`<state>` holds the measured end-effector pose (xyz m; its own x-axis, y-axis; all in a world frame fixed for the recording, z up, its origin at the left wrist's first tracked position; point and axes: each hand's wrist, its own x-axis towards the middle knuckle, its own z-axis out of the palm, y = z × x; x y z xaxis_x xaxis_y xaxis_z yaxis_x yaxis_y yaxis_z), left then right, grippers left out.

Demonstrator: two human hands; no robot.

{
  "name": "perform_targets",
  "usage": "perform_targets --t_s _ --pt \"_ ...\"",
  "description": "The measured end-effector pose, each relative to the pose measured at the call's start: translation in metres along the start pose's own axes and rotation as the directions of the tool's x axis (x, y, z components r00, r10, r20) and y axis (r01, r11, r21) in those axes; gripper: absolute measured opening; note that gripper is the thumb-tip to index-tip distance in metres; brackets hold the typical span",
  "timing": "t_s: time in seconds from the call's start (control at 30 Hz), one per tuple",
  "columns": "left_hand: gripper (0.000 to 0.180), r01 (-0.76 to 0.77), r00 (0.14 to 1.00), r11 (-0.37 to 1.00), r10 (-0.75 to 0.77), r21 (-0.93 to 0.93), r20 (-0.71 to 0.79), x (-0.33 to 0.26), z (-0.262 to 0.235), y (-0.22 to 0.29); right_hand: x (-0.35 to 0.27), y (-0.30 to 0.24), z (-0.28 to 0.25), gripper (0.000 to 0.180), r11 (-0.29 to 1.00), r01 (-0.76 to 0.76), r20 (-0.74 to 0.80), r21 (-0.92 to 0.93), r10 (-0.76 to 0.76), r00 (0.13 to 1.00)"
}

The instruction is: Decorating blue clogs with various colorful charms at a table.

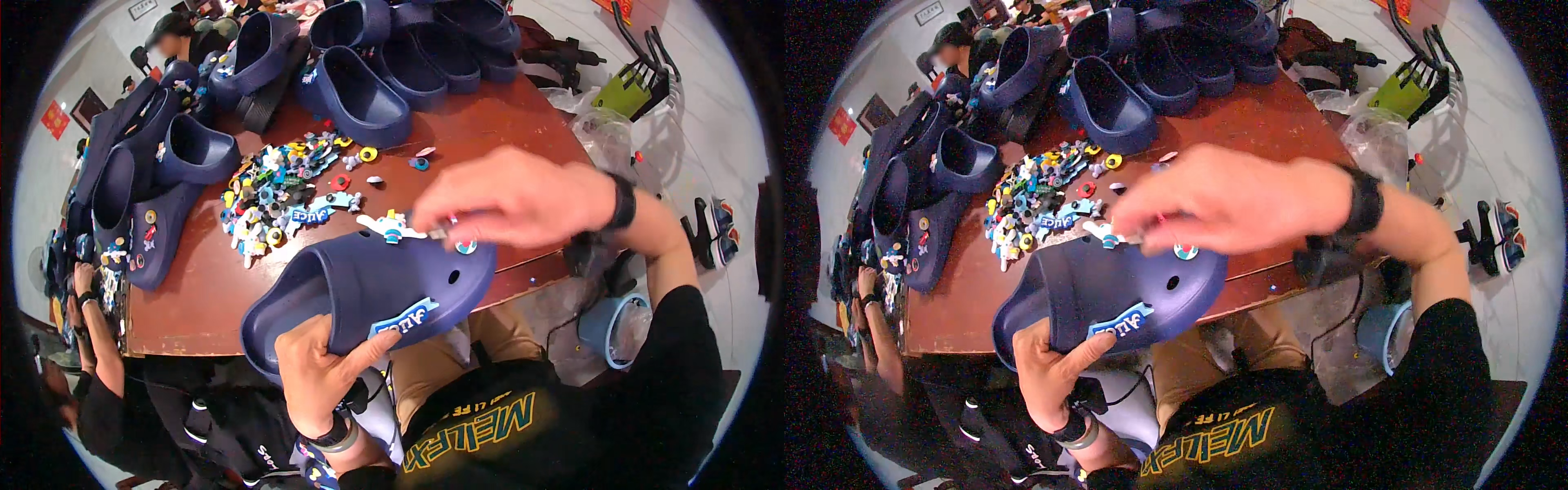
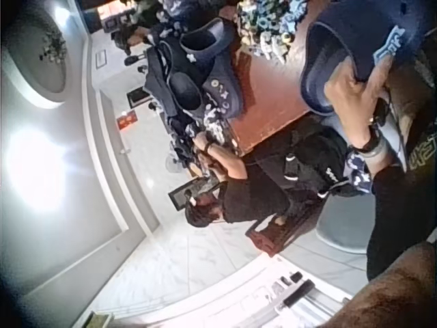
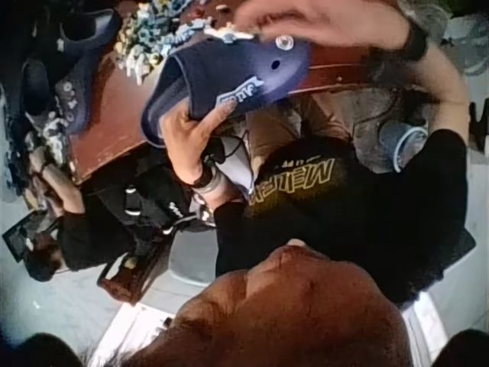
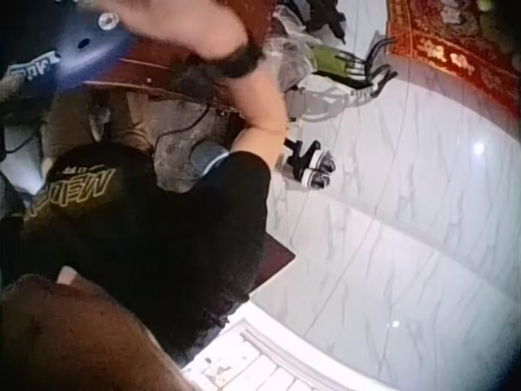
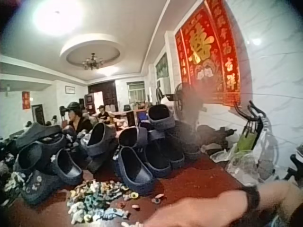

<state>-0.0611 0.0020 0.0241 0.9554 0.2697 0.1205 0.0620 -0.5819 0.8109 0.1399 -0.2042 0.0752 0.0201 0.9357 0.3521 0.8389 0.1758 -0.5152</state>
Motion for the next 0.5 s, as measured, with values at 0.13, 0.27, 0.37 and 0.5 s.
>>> perform_targets --t_s 0.13,0.27,0.37,0.5 --pt "0.030 0.036 0.999 0.999 -0.036 -0.014 0.007 -0.001 0.002 0.000 -0.037 -0.004 0.042 0.023 0.975 0.108 -0.168 -0.192 -0.141 0.976" --pt "0.032 0.053 0.998 0.997 -0.054 -0.051 -0.019 -0.006 0.001 -0.003 -0.043 -0.011 0.061 0.030 0.893 0.145 -0.223 -0.425 -0.259 0.940" --pt "0.032 0.058 0.998 0.996 -0.059 -0.064 -0.004 0.001 0.006 -0.005 -0.058 0.000 0.070 0.037 0.905 0.117 -0.291 -0.409 -0.251 0.923" --pt "0.033 0.059 0.998 0.991 -0.063 -0.121 -0.029 -0.003 0.004 -0.006 -0.062 -0.007 0.073 0.041 0.848 0.095 -0.270 -0.522 -0.270 0.924"
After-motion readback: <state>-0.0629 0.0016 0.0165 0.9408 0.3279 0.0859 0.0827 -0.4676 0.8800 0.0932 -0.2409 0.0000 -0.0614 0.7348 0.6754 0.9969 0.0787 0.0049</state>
